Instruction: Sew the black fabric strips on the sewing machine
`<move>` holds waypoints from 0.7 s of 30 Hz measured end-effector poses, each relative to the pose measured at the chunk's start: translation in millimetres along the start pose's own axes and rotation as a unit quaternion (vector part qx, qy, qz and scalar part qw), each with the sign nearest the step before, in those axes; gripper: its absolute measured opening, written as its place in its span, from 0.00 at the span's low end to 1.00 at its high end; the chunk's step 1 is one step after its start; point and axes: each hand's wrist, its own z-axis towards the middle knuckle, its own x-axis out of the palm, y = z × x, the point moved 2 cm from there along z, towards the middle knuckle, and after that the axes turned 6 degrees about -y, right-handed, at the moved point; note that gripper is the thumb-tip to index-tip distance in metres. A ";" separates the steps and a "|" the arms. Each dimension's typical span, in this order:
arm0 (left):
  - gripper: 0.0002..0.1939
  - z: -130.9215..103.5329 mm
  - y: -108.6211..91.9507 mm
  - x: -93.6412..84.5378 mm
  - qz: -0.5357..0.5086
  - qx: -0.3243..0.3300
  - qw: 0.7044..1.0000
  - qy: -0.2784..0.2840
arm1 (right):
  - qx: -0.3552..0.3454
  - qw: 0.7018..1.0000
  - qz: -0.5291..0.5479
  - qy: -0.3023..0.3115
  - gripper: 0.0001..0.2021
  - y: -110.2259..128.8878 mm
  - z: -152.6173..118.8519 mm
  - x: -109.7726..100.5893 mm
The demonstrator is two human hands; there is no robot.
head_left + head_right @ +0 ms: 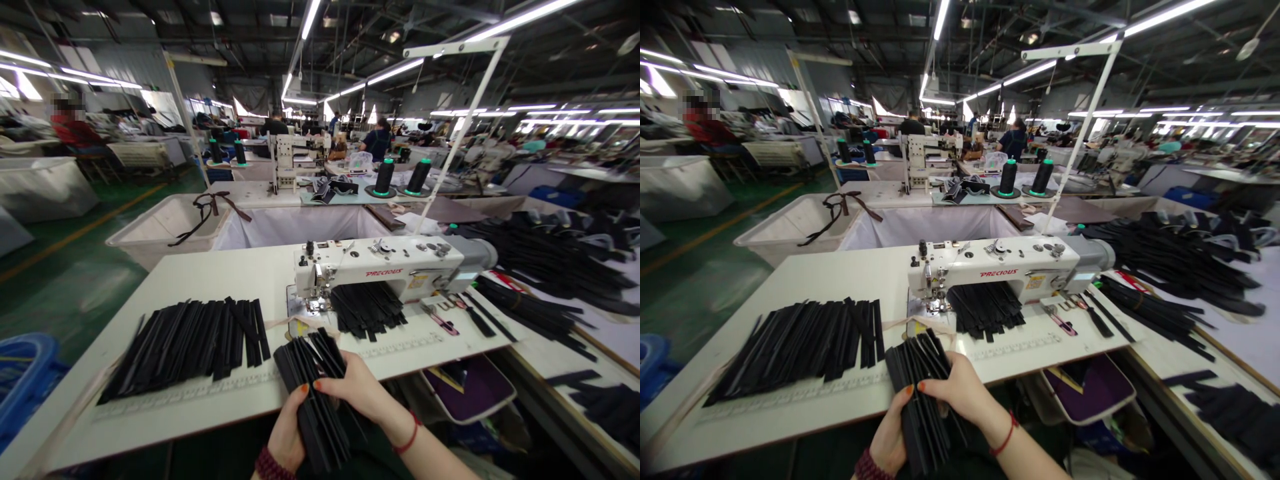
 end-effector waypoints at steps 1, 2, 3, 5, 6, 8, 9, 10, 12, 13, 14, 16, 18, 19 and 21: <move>0.08 0.5 0.3 -0.3 0.000 0.003 1.000 -0.002 | 0.002 1.000 -0.024 0.005 0.15 0.4 -0.6 0.3; 0.08 0.9 0.6 -0.4 0.001 0.006 1.000 -0.003 | 0.006 0.999 -0.048 0.009 0.14 0.7 -1.1 0.6; 0.07 1.1 0.6 -0.2 0.000 0.009 1.000 -0.005 | 0.009 0.997 -0.072 0.010 0.13 1.0 -1.5 0.7; 0.08 1.5 0.8 0.4 -0.002 0.015 1.000 -0.009 | 0.013 0.994 -0.111 0.008 0.09 1.8 -1.7 0.6; 0.09 1.8 1.0 0.7 -0.004 0.016 1.000 -0.011 | 0.013 0.993 -0.121 0.007 0.07 2.4 -1.4 0.5; 0.09 2.2 1.9 0.9 -0.006 0.012 1.000 -0.015 | 0.017 0.993 -0.119 0.013 0.05 3.3 0.2 0.1; 0.09 2.3 2.4 0.7 -0.006 0.008 1.000 -0.016 | 0.023 0.993 -0.114 0.017 0.05 3.4 1.4 -0.3; 0.09 2.4 2.9 0.4 -0.006 0.002 1.000 -0.016 | 0.030 0.993 -0.109 0.022 0.05 3.3 2.7 -0.8; 0.11 2.1 3.5 0.0 -0.004 -0.010 1.000 -0.015 | 0.043 0.993 -0.104 0.028 0.04 2.7 4.9 -1.9; 0.12 1.8 3.5 0.0 -0.002 -0.015 1.000 -0.014 | 0.047 0.993 -0.104 0.031 0.04 2.4 5.6 -2.3; 0.13 1.4 3.4 0.2 -0.001 -0.019 1.000 -0.015 | 0.048 0.993 -0.106 0.034 0.04 2.0 5.8 -2.6; 0.14 0.7 2.8 1.3 -0.002 -0.019 1.000 -0.021 | 0.038 0.992 -0.113 0.036 0.03 1.8 4.8 -2.6; 0.16 0.6 2.1 2.8 -0.007 -0.001 1.000 -0.025 | 0.019 0.991 -0.127 0.025 0.04 1.9 2.9 -2.4; 0.18 1.0 1.9 3.5 -0.010 0.013 1.000 -0.024 | 0.009 0.991 -0.136 0.016 0.05 2.0 1.9 -2.2; 0.22 2.4 2.4 4.2 -0.015 0.033 0.999 -0.017 | -0.006 0.989 -0.147 -0.001 0.05 1.6 0.7 -1.9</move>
